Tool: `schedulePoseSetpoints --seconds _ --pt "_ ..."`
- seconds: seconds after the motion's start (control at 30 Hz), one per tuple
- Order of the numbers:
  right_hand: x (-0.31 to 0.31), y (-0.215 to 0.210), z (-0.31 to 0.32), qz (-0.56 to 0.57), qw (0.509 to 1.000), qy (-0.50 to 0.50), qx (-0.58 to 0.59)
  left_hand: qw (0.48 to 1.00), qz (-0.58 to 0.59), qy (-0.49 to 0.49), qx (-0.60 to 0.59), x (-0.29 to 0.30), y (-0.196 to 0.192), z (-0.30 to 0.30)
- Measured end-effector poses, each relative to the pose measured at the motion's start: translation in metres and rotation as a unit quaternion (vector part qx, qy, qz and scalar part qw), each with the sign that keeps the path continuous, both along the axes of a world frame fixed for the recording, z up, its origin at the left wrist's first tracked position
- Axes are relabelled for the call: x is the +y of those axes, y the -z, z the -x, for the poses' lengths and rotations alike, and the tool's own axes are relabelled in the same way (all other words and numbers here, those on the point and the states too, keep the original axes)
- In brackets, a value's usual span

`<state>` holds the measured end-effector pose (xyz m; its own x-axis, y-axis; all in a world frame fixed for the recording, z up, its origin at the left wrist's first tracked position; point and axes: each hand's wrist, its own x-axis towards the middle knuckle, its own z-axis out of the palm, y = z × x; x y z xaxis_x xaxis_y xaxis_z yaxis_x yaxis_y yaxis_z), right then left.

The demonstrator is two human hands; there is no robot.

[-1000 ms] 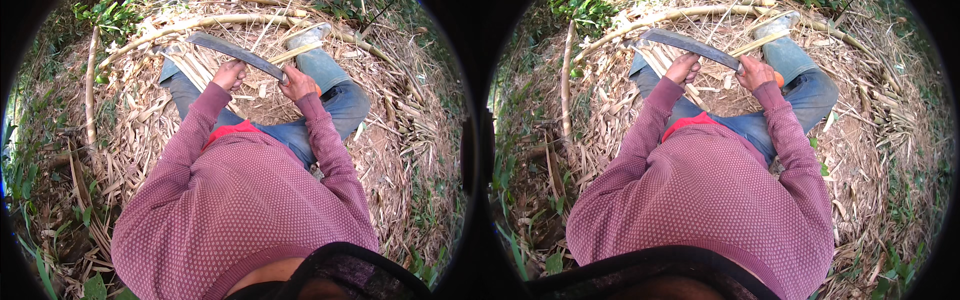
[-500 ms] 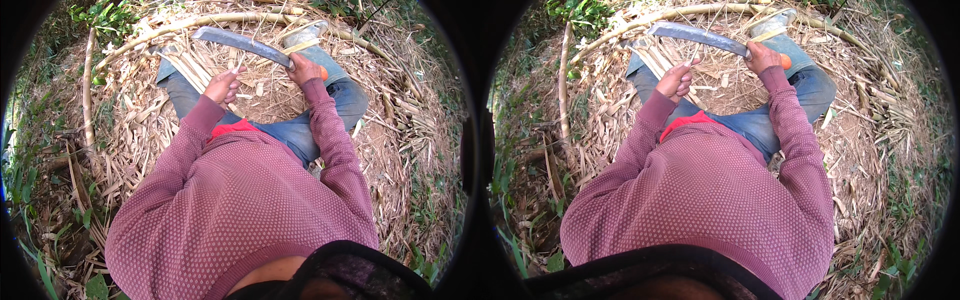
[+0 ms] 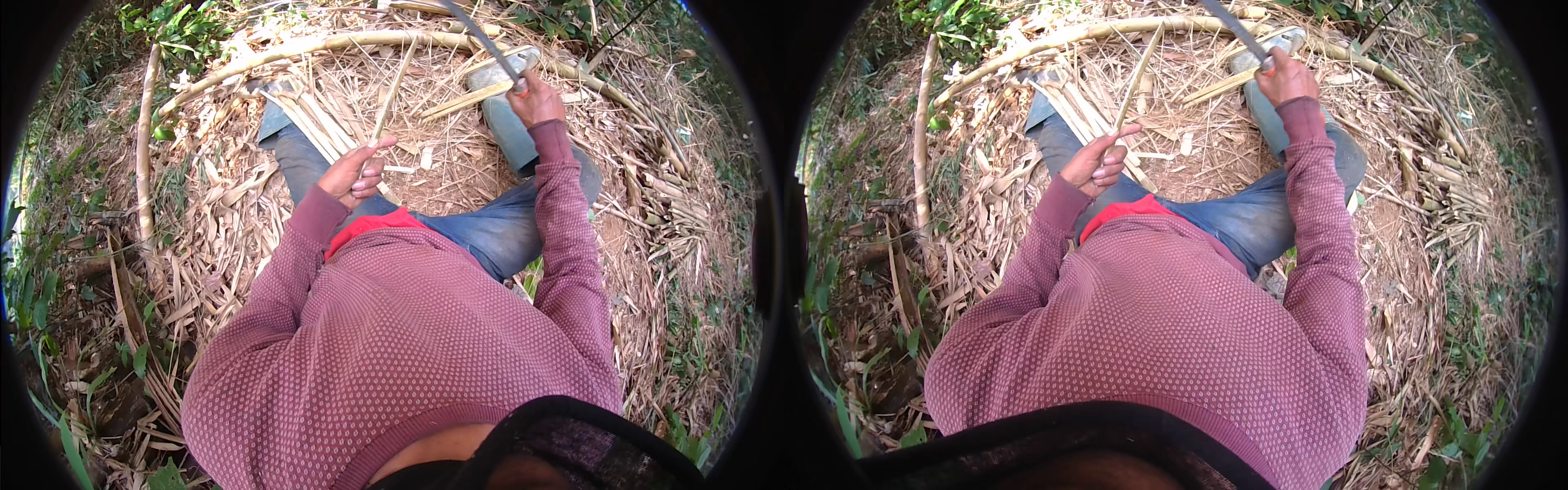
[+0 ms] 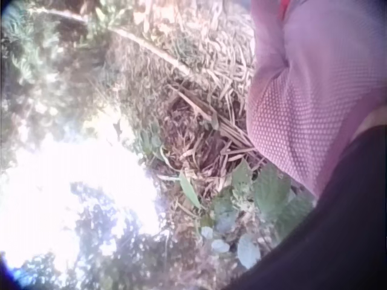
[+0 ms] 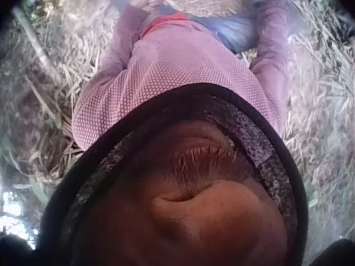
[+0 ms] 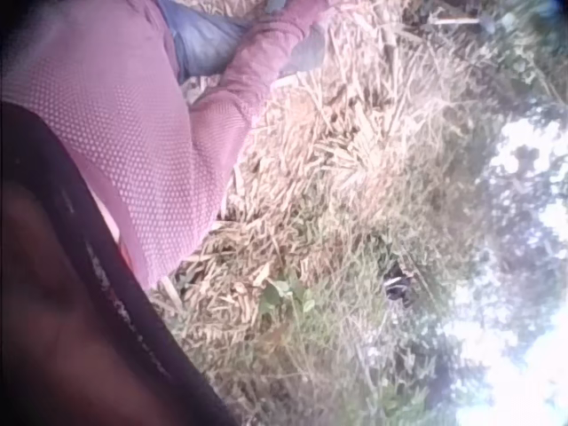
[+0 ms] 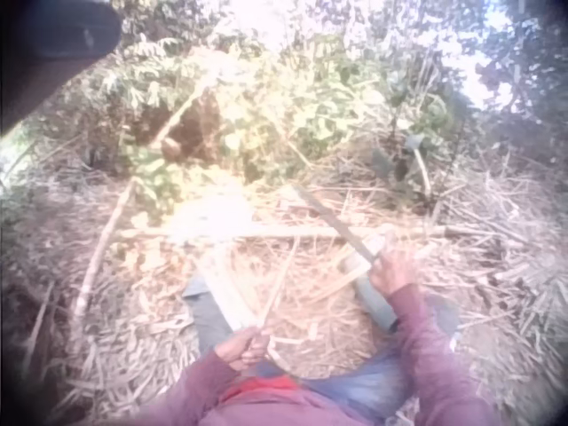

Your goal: The person sits on the ground in a forest and uses a machete to split a piece of bamboo into thin strips. They hold the bamboo with their left hand and strike it with the machete in their right hand, creating a pile of bamboo strips.

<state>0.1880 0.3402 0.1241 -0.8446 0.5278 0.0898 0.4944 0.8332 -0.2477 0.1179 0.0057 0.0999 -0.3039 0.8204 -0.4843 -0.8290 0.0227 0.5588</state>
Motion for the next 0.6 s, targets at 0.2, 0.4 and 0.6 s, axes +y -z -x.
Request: schedulePoseSetpoints --seconds 0.2,0.4,0.6 --pt "-0.077 0.020 -0.027 -0.035 0.981 -0.190 0.033 0.988 0.062 0.049 0.131 0.025 0.002 0.014" --pt "-0.079 0.026 -0.022 -0.020 0.980 -0.197 0.023 0.909 0.145 0.002 0.390 0.023 0.024 0.006" --pt "-0.040 0.023 -0.011 -0.007 0.997 -0.057 -0.056 0.907 0.162 0.015 0.389 0.005 0.021 -0.014"
